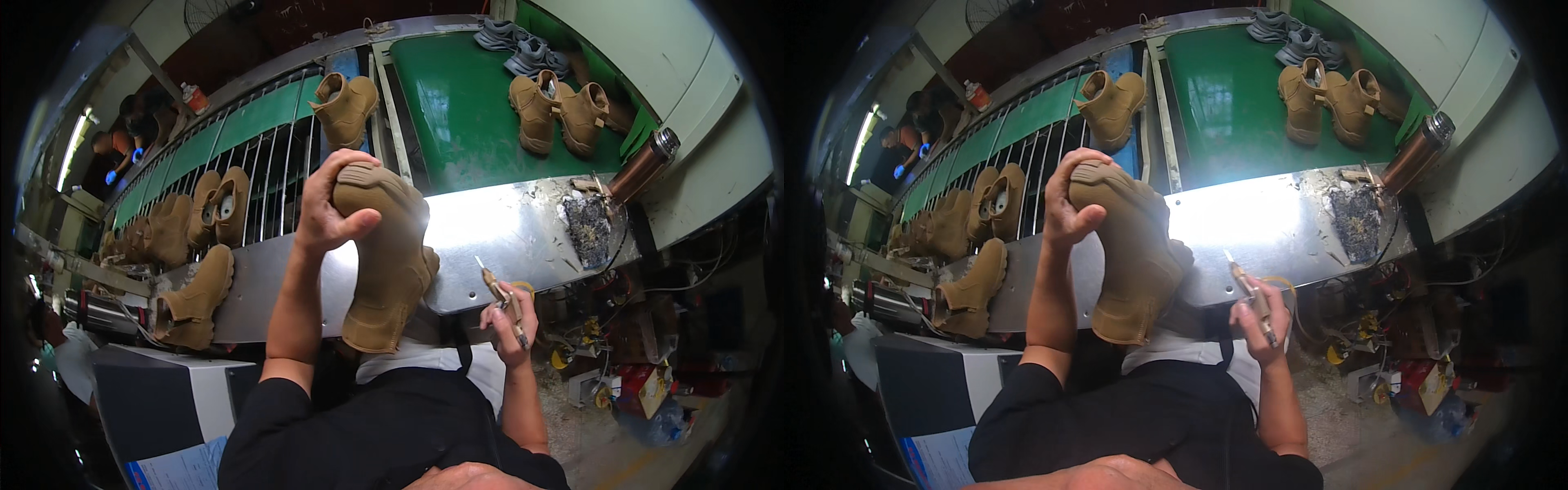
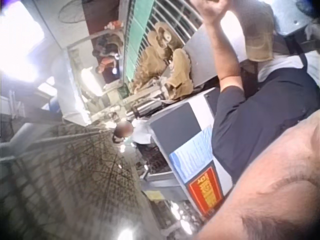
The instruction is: The person picks up tan boots from a conveyor belt, wipes the outsole and heel area with a tool, and places them back on the belt.
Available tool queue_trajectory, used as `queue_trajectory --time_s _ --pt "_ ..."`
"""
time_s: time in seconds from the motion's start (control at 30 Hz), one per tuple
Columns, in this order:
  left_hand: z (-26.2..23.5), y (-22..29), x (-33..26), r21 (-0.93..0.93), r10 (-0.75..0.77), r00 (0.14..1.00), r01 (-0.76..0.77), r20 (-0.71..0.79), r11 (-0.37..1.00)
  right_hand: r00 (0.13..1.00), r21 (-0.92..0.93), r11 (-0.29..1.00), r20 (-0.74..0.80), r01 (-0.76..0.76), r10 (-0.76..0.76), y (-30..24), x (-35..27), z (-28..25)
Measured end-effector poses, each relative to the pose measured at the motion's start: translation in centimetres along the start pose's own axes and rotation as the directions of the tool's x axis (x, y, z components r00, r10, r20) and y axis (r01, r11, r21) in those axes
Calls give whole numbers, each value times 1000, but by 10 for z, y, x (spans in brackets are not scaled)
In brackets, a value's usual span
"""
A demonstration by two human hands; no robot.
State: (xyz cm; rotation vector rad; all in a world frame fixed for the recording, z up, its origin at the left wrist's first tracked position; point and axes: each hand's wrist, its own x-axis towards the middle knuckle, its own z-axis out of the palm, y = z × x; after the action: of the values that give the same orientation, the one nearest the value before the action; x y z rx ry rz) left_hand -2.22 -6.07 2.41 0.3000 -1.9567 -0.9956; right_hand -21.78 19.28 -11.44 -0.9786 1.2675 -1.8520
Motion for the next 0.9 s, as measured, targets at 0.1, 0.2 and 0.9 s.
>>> queue_trajectory --time_s 0.1,0.2,0.9 --pt "7 3 2 0 15 1000 -15 1 1000 947 -105 965 245 239 -207 -32 25 19" --pt "8 5 8 26 21 1000 -21 17 999 853 -137 881 352 454 -385 -65 64 47" --pt "-22 -59 26 -191 -229 973 222 -14 956 973 183 982 215 43 -83 24 65 70"
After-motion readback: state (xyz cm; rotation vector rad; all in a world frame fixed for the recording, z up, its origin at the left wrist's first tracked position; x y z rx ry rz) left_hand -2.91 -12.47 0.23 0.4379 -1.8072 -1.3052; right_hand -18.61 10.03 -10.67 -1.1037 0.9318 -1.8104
